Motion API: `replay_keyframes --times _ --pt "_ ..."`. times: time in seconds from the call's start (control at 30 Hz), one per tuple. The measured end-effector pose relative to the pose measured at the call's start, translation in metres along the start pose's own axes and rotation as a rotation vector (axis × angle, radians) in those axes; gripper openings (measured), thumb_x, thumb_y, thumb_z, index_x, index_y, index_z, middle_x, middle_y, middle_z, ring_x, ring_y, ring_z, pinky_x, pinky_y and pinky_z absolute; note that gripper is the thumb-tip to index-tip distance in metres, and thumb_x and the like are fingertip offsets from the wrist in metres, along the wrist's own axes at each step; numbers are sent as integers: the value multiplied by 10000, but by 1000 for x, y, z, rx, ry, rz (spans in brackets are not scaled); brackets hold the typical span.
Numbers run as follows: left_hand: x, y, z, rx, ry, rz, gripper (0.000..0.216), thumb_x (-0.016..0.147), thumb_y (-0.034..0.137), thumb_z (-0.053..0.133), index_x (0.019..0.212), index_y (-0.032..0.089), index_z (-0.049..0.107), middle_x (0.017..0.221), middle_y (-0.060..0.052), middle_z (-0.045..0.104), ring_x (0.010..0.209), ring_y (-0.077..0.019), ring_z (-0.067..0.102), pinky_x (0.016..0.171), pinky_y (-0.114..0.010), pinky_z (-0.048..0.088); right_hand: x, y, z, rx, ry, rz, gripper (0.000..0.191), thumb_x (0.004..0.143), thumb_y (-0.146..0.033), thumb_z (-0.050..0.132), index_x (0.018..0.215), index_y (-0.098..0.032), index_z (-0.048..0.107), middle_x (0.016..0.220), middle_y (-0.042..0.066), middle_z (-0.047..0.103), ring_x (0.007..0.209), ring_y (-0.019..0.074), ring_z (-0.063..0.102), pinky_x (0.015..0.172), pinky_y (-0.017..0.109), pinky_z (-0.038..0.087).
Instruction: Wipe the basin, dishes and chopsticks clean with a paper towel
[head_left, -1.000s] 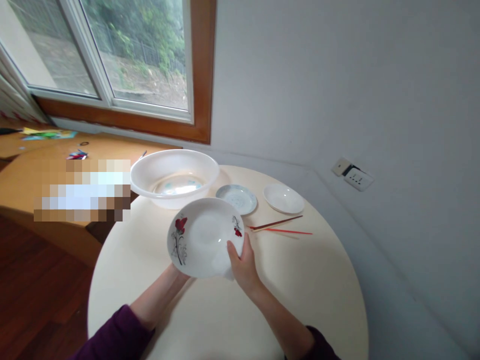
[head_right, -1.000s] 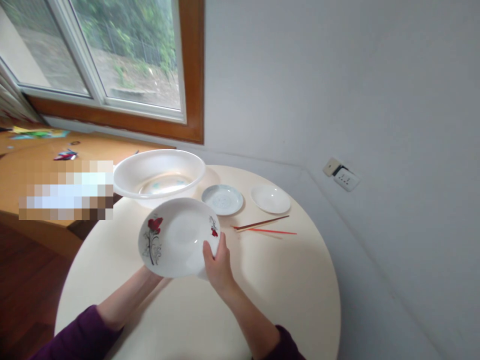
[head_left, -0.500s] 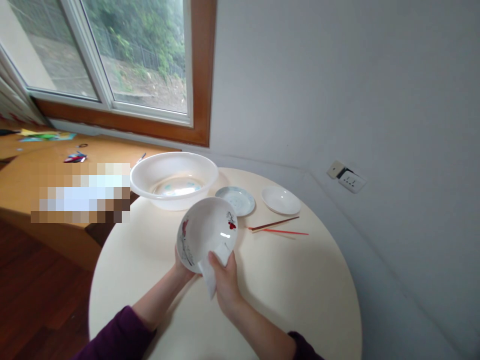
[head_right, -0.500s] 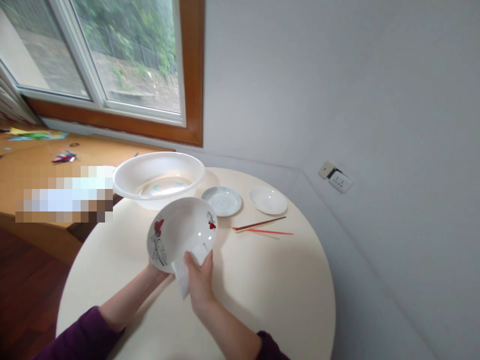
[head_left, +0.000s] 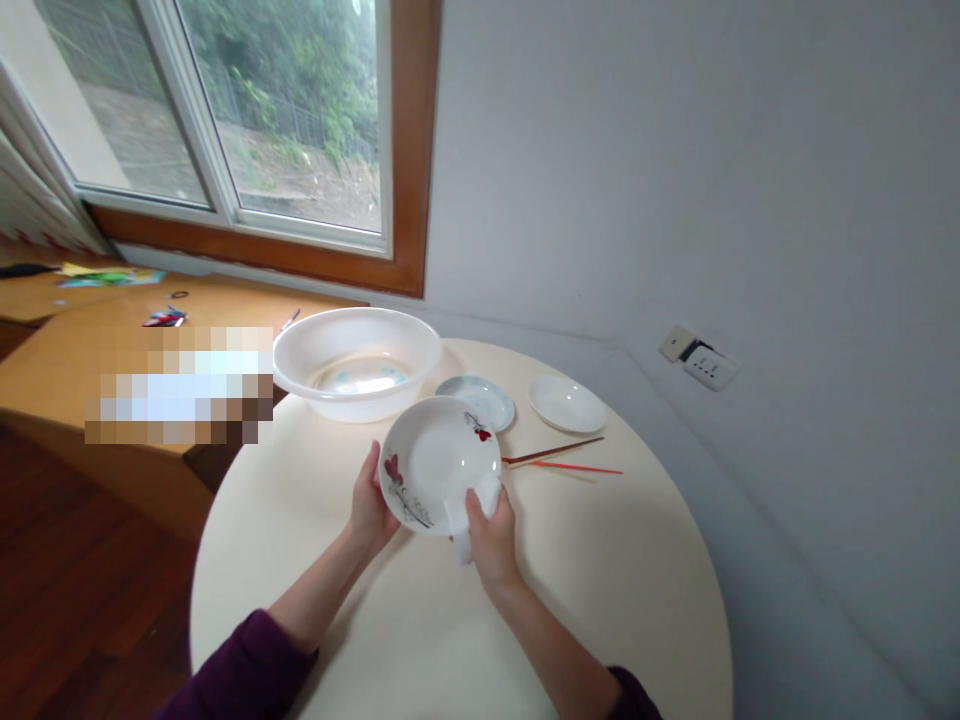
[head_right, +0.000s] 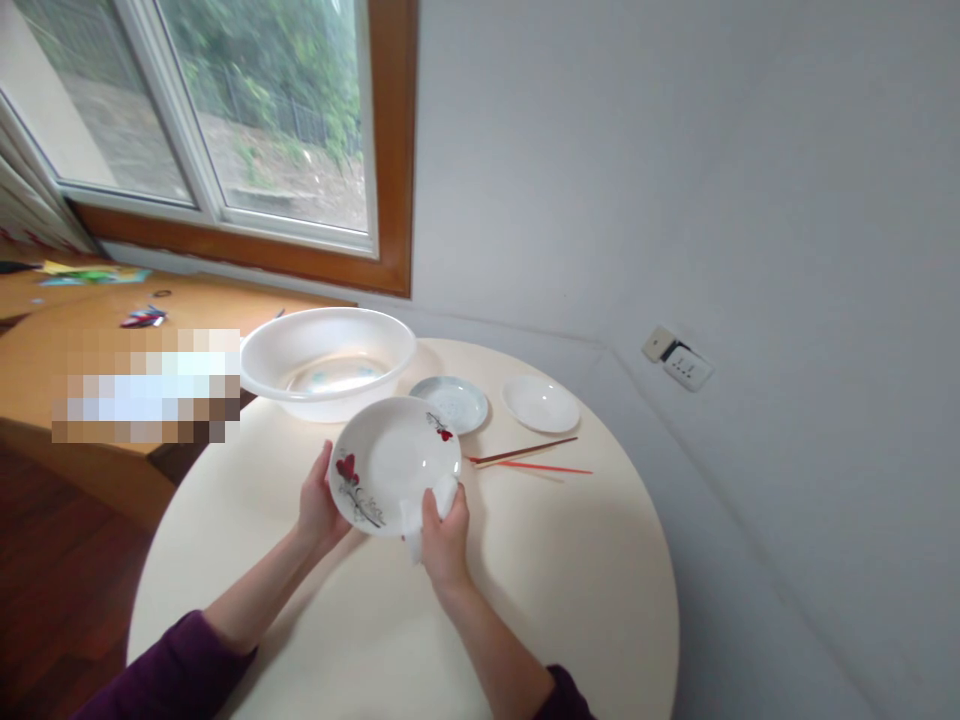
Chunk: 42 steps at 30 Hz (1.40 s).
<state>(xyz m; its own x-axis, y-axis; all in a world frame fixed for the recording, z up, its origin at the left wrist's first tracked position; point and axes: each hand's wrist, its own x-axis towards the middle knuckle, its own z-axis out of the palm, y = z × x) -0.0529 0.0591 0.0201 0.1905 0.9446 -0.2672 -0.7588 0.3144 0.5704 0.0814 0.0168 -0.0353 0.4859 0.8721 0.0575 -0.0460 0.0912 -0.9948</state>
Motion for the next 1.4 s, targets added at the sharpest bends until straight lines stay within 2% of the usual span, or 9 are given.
replay_keyframes --times 0.1,0.2,0.47,0.6,0.7,0.87,1.07,1.2,1.4 --pt "-2 4 1 -24 -34 -87 518 831 540 394 961 116 661 908 -128 708 1050 -309 588 977 -443 399 5 1 -5 -99 29 -123 341 746 -415 579 978 -166 571 786 55 657 750 208 622 606 306 520" --pt "-3 5 2 44 13 -77 452 835 487 440 982 115 649 924 -127 707 1041 -295 597 980 -424 404 6 -1 -8 -165 35 -168 313 763 -419 547 952 -169 556 818 65 656 771 204 616 665 311 507" --pt "6 8 -3 193 30 79 474 734 510 572 992 116 628 930 -115 697 916 -291 634 827 -396 493 3 -10 -18 -206 -42 -205 219 793 -372 534 908 -186 523 797 50 649 725 183 606 667 278 472" --pt "11 5 -11 414 71 257 423 692 483 649 948 148 616 820 -41 677 733 -202 630 653 -293 503 1 -10 -19 -222 -55 -222 218 794 -353 538 928 -182 530 795 51 659 717 186 608 657 276 468" --pt "16 0 -18 554 127 312 388 681 489 654 882 161 601 659 13 611 537 -136 548 482 -233 435 1 -10 -19 -186 -86 -223 261 804 -363 532 981 -171 534 832 61 667 751 191 612 683 279 467" --pt "24 -7 -29 650 198 396 335 709 467 617 851 167 578 671 18 589 547 -119 516 482 -217 418 -1 -19 -18 -29 -146 -185 360 798 -430 537 1028 -153 542 878 61 665 761 179 602 684 273 467" --pt "25 -8 -30 663 225 340 323 687 435 618 846 159 567 705 -8 619 606 -152 566 536 -244 447 -1 -35 -21 44 -69 -121 360 721 -488 583 862 -157 591 633 1 600 524 125 505 485 231 396" --pt "21 -6 -25 604 244 239 292 691 392 620 861 158 579 708 -14 638 595 -148 574 538 -245 461 4 -35 -22 76 -45 -16 303 634 -447 650 727 -165 585 572 -22 555 507 119 495 468 225 384" --pt "21 -8 -23 465 209 85 244 708 326 646 875 161 582 750 -32 662 601 -148 616 544 -244 491 17 -24 -21 280 18 232 278 515 -344 686 705 -185 561 539 -45 545 482 117 506 451 219 383"
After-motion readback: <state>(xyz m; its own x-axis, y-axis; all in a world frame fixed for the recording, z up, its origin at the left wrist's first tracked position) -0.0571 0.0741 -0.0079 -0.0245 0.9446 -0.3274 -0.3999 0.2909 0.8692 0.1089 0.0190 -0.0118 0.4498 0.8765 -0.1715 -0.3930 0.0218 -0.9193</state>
